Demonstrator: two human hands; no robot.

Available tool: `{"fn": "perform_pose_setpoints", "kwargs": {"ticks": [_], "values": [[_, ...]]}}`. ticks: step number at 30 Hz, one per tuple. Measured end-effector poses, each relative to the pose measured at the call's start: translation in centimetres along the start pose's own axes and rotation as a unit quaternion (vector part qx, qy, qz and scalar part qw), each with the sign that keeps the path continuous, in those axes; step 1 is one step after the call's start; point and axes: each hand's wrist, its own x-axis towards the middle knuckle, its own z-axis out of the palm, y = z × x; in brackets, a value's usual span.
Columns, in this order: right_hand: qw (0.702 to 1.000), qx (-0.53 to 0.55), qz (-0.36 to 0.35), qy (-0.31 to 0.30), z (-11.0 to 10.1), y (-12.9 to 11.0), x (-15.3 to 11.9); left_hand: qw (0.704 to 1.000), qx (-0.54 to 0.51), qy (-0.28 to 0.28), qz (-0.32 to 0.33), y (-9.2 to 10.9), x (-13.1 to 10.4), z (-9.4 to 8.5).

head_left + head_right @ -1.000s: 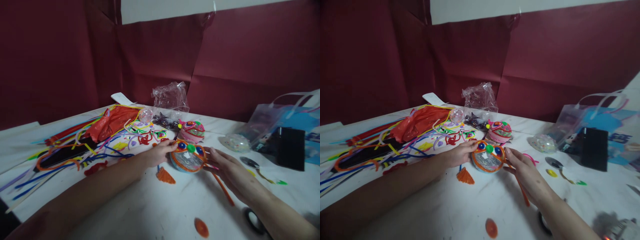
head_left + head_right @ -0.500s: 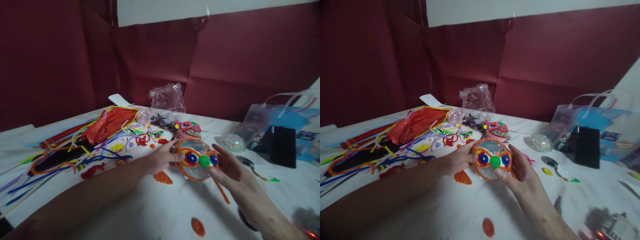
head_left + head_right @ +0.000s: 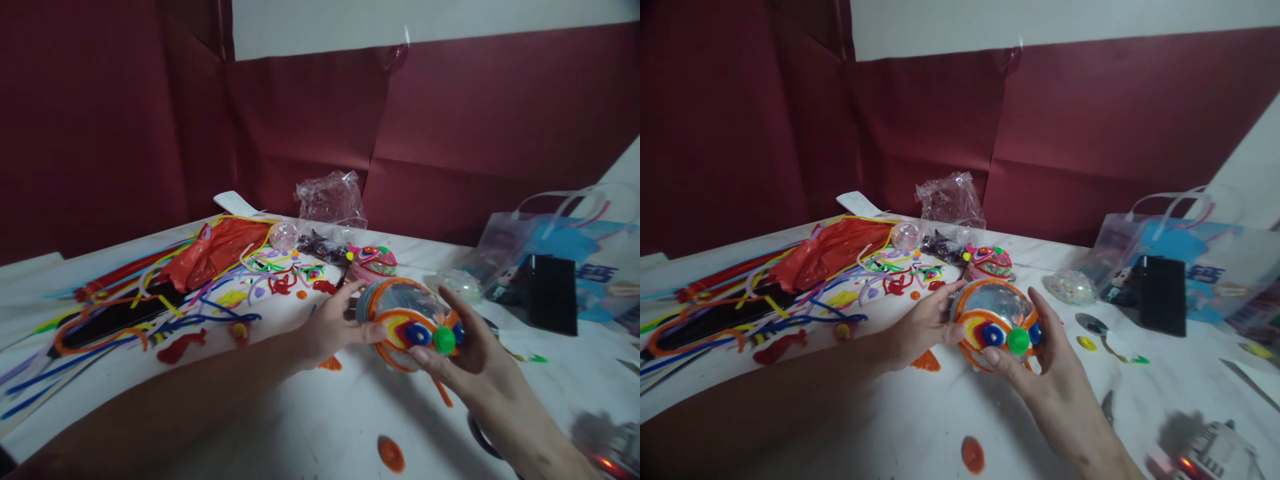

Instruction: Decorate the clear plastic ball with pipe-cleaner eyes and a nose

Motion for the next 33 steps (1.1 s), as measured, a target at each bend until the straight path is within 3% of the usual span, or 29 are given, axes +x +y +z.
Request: {"fn": "perform_pose_setpoints", "kwargs": {"ticks": [4,9,15,24,33], "values": [[1.0,0.01,0.001,0.019,0.1,0.6,-0.2,0.999,-0.038,0.013,-0.004,-0.5,0.1,0.0],[0.999,0.035,0.012,-0.002,0.1,1.1,-0.7,0.994,-0.082,0.016,-0.073,-0.5,-0.3,0.4],[0.999,0.034,0.033,-0.007,-0.5,0.3,-0.9,0.985,-0.118,0.06,-0.113,-0.9,0.1,-0.2],[0.989,0.143,0.036,-0.006,-0.6,1.1,-0.3,0.971,-0.18,0.007,-0.157,-1.7,0.3,-0.9],[0.988,0.136,0.073,0.009,-0.7,1.3,-0.7,0.96,-0.197,-0.005,-0.201,-1.1,0.2,-0.4]]}}
